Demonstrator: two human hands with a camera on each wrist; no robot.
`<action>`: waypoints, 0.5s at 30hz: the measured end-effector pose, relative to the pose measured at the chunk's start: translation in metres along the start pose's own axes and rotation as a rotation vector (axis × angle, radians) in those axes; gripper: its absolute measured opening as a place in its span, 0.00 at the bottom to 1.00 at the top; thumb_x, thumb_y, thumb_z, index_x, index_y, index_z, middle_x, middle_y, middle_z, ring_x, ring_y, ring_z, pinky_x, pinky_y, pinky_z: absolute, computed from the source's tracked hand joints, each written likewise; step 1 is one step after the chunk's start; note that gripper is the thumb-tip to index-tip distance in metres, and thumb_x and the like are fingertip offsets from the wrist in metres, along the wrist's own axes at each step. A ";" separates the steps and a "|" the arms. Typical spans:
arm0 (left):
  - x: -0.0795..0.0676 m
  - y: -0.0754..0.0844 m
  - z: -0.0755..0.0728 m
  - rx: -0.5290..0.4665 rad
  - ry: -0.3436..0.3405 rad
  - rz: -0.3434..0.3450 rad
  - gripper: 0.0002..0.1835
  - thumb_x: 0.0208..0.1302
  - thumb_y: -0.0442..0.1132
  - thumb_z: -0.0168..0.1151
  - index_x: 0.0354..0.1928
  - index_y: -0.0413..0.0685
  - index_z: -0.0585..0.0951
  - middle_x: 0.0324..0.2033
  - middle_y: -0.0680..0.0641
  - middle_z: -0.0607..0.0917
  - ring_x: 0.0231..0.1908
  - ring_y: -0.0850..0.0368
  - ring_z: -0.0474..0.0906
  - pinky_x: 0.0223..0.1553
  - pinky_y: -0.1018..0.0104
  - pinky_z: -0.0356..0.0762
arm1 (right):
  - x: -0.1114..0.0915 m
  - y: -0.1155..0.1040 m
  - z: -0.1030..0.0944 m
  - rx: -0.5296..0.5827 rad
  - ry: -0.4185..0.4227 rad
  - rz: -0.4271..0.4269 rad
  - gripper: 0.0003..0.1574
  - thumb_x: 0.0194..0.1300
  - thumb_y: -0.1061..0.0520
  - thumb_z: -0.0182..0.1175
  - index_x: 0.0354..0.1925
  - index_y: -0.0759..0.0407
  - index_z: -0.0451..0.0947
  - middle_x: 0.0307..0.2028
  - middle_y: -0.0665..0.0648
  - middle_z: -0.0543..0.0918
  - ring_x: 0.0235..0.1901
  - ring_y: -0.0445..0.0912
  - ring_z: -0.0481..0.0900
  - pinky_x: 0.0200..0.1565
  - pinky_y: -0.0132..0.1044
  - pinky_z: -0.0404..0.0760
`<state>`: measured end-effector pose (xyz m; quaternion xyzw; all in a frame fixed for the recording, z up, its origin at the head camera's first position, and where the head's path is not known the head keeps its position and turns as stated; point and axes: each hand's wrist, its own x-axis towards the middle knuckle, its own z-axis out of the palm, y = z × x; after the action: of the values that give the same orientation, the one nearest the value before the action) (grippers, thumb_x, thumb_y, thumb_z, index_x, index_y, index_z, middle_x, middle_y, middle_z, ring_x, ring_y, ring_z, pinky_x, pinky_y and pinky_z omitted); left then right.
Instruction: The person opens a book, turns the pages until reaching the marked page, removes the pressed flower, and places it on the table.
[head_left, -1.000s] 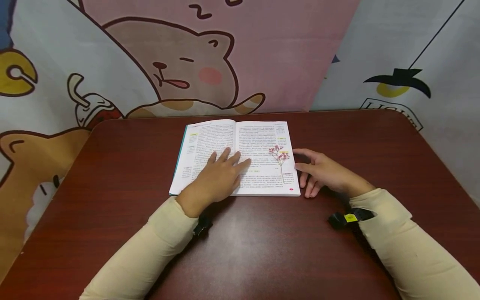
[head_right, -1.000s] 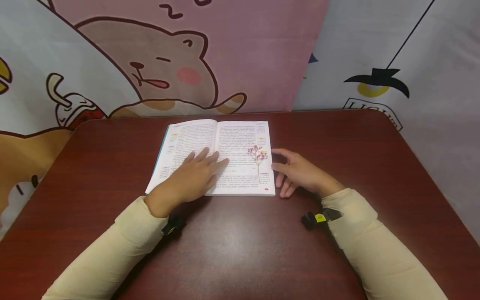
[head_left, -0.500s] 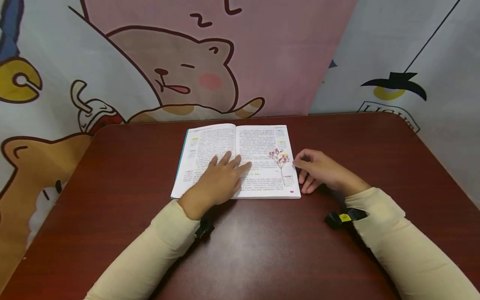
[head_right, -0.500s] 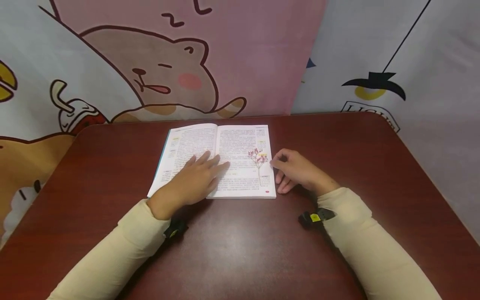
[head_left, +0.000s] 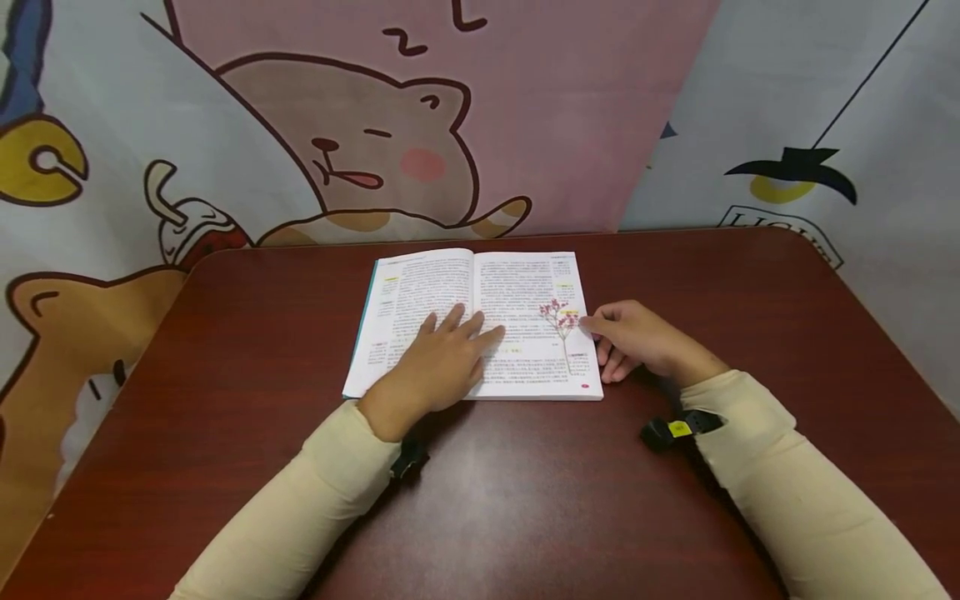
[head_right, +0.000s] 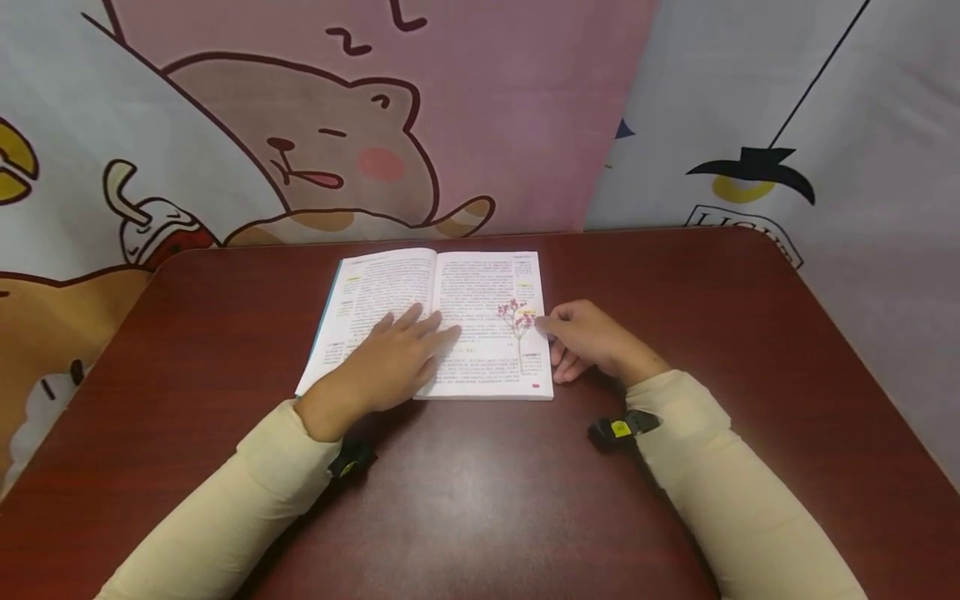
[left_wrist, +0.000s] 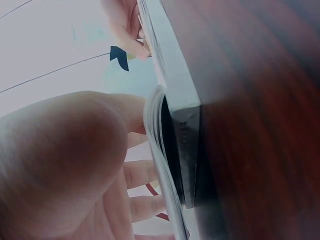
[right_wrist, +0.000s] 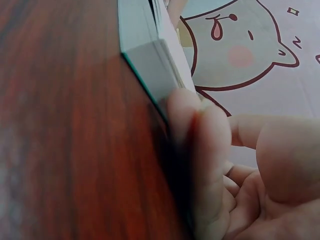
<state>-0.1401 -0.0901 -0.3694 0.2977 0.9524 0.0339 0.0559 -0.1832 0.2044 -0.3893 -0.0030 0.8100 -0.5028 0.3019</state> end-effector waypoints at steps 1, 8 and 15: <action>0.000 0.000 0.000 0.002 -0.001 0.001 0.27 0.75 0.42 0.51 0.74 0.57 0.67 0.73 0.42 0.68 0.75 0.38 0.58 0.69 0.34 0.59 | 0.001 0.000 0.000 0.000 0.006 0.000 0.23 0.77 0.46 0.50 0.39 0.67 0.70 0.20 0.56 0.77 0.14 0.44 0.82 0.22 0.38 0.84; 0.001 0.000 0.002 0.010 -0.006 -0.005 0.27 0.76 0.43 0.50 0.74 0.58 0.67 0.73 0.42 0.68 0.75 0.38 0.57 0.70 0.34 0.59 | 0.005 0.000 0.000 -0.010 0.022 0.007 0.24 0.76 0.45 0.52 0.35 0.66 0.70 0.19 0.54 0.76 0.13 0.43 0.81 0.21 0.37 0.83; 0.001 0.000 0.003 0.010 0.003 -0.011 0.27 0.75 0.43 0.51 0.74 0.58 0.67 0.73 0.42 0.68 0.75 0.38 0.57 0.70 0.34 0.59 | 0.007 0.000 0.000 -0.048 0.026 -0.011 0.25 0.75 0.44 0.54 0.32 0.65 0.71 0.19 0.55 0.76 0.12 0.44 0.80 0.20 0.38 0.83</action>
<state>-0.1405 -0.0896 -0.3729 0.2928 0.9542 0.0293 0.0531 -0.1887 0.2022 -0.3924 -0.0082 0.8255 -0.4851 0.2884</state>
